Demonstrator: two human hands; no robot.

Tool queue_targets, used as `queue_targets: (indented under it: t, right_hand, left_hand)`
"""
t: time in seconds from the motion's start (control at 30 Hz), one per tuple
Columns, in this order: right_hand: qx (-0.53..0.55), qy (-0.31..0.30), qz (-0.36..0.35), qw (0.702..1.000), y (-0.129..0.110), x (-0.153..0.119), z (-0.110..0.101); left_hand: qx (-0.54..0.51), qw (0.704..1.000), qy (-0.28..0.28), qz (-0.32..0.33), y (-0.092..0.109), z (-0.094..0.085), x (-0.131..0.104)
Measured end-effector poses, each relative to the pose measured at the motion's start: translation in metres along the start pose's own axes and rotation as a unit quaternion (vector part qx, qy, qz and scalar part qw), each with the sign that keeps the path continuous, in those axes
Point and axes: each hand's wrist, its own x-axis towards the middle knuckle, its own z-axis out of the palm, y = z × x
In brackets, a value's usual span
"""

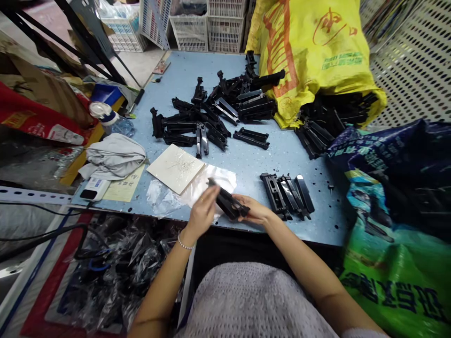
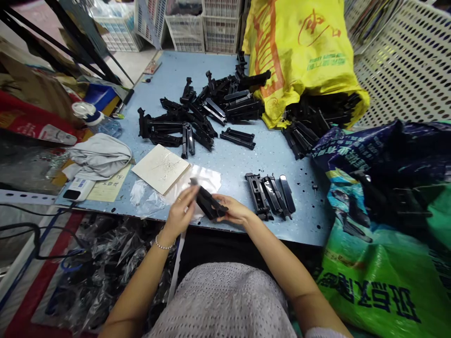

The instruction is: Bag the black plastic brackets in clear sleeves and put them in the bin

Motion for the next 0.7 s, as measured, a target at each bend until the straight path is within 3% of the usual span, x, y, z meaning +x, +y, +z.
queue_targets:
  t: [0.07, 0.13, 0.2, 0.27, 0.33, 0.4, 0.43, 0.47, 0.5, 0.57, 0.6, 0.63, 0.7]
  right_hand:
    - [0.041, 0.034, -0.043, 0.998, 0.003, 0.014, -0.001]
    - [0.047, 0.063, -0.081, 0.994, 0.005, 0.023, 0.004]
    - [-0.023, 0.089, -0.115, 0.989, 0.009, 0.025, 0.017]
    - [-0.151, 0.108, -0.170, 0.968, 0.016, 0.018, 0.035]
    - [-0.263, 0.058, -0.194, 0.943, 0.020, 0.004, 0.051]
    - [-0.351, -0.048, -0.164, 0.921, 0.016, -0.017, 0.058]
    - [-0.400, -0.073, -0.150, 0.901, 0.010, -0.030, 0.058]
    - [-0.462, -0.052, -0.148, 0.873, 0.002, -0.042, 0.053]
    - [-0.534, 0.014, -0.157, 0.830, -0.008, -0.054, 0.046]
    - [-0.668, 0.218, -0.171, 0.690, -0.031, -0.074, 0.023]
    - [-0.718, 0.284, -0.165, 0.613, -0.042, -0.080, 0.009]
    - [-0.763, 0.313, -0.157, 0.543, -0.053, -0.085, -0.004]
    - [-0.839, 0.272, -0.157, 0.443, -0.069, -0.086, -0.029]
  left_hand:
    - [-0.017, 0.998, -0.040, 0.054, 0.013, 0.003, -0.013]
    - [-0.011, 0.999, -0.028, 0.046, 0.021, 0.003, -0.021]
    - [0.010, 0.999, -0.039, 0.029, 0.028, 0.000, -0.024]
    - [0.033, 0.994, -0.100, 0.033, 0.040, -0.008, -0.026]
    - [0.060, 0.987, -0.150, 0.017, 0.054, -0.024, -0.032]
    - [0.085, 0.980, -0.174, -0.044, 0.063, -0.047, -0.049]
    - [0.096, 0.973, -0.191, -0.088, 0.063, -0.060, -0.061]
    - [0.109, 0.961, -0.212, -0.140, 0.057, -0.072, -0.074]
    - [0.126, 0.943, -0.237, -0.198, 0.047, -0.082, -0.089]
    - [0.168, 0.881, -0.295, -0.330, 0.016, -0.093, -0.117]
    - [0.185, 0.840, -0.326, -0.392, -0.002, -0.093, -0.129]
    - [0.196, 0.803, -0.351, -0.440, -0.019, -0.091, -0.138]
    - [0.203, 0.758, -0.376, -0.492, -0.045, -0.081, -0.148]
